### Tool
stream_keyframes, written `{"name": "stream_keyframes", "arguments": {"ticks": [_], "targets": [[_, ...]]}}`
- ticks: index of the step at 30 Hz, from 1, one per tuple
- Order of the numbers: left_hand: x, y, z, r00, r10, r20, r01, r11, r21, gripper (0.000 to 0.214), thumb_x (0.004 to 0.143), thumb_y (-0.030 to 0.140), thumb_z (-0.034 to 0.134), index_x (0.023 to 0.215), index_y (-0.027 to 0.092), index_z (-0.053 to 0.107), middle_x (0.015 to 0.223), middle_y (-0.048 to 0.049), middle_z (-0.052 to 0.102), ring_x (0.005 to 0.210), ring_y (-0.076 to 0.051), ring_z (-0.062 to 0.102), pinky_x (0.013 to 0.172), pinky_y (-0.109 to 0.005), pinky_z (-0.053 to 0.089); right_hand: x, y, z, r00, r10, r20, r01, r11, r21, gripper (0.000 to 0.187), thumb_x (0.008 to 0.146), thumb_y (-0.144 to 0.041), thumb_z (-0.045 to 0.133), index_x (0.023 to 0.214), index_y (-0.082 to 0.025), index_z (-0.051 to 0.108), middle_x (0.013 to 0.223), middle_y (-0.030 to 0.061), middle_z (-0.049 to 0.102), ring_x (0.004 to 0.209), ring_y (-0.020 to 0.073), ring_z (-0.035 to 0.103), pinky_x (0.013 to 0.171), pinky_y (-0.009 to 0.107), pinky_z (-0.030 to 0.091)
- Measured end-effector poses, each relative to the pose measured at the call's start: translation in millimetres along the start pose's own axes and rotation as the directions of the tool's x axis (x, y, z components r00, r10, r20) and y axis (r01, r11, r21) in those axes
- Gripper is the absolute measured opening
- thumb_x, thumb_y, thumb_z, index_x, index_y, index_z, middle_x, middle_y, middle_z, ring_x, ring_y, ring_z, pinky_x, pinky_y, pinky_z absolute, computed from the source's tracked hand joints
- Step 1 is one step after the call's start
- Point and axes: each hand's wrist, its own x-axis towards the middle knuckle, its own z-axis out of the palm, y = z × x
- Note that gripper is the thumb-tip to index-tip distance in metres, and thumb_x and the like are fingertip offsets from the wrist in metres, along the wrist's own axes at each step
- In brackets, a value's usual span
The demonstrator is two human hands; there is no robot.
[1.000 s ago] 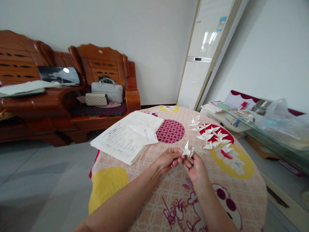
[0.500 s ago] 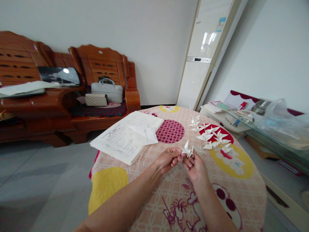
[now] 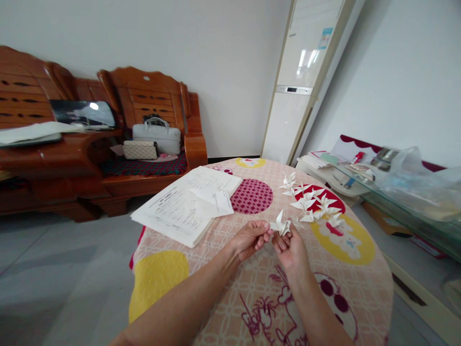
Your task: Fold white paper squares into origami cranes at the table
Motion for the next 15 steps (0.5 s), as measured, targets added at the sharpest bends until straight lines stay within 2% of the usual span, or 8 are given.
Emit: {"name": "stream_keyframes", "arguments": {"ticks": [4, 9, 15], "targets": [[1, -2, -1.8, 1.000, 0.012, 0.008, -0.012, 0.999, 0.030, 0.040, 0.064, 0.043, 0.081, 0.068, 0.009, 0.062, 0.054, 0.0005, 0.060, 0.033, -0.001, 0.039, 0.033, -0.015, 0.019, 0, -2, -1, 0.995, 0.044, -0.086, -0.038, 0.997, 0.070, 0.052, 0.073, -0.043, 0.074, 0.051, -0.021, 0.032, 0.032, -0.0111, 0.029, 0.026, 0.0045, 0.024, 0.026, 0.019, 0.020], [0, 5, -3.9, 0.998, 0.025, 0.050, -0.028, 0.998, 0.064, 0.040, 0.063, 0.044, 0.081, 0.067, 0.009, 0.062, 0.053, 0.0006, 0.060, 0.032, -0.001, 0.041, 0.033, -0.015, 0.020, 0, -5, 0, 0.998, 0.053, -0.027, -0.051, 0.995, 0.091, 0.049, 0.075, -0.042, 0.073, 0.053, -0.021, 0.034, 0.033, -0.0115, 0.030, 0.028, 0.0042, 0.026, 0.028, 0.017, 0.023], [-2, 9, -6.9, 0.998, 0.015, 0.067, -0.022, 0.994, 0.111, 0.039, 0.064, 0.043, 0.081, 0.067, 0.010, 0.061, 0.053, 0.0002, 0.062, 0.032, -0.002, 0.043, 0.033, -0.015, 0.022, 2, -7, -1, 0.993, 0.062, -0.105, -0.051, 0.993, 0.104, 0.057, 0.075, -0.042, 0.073, 0.052, -0.022, 0.025, 0.033, -0.0117, 0.029, 0.027, 0.0033, 0.026, 0.028, 0.018, 0.022]]}}
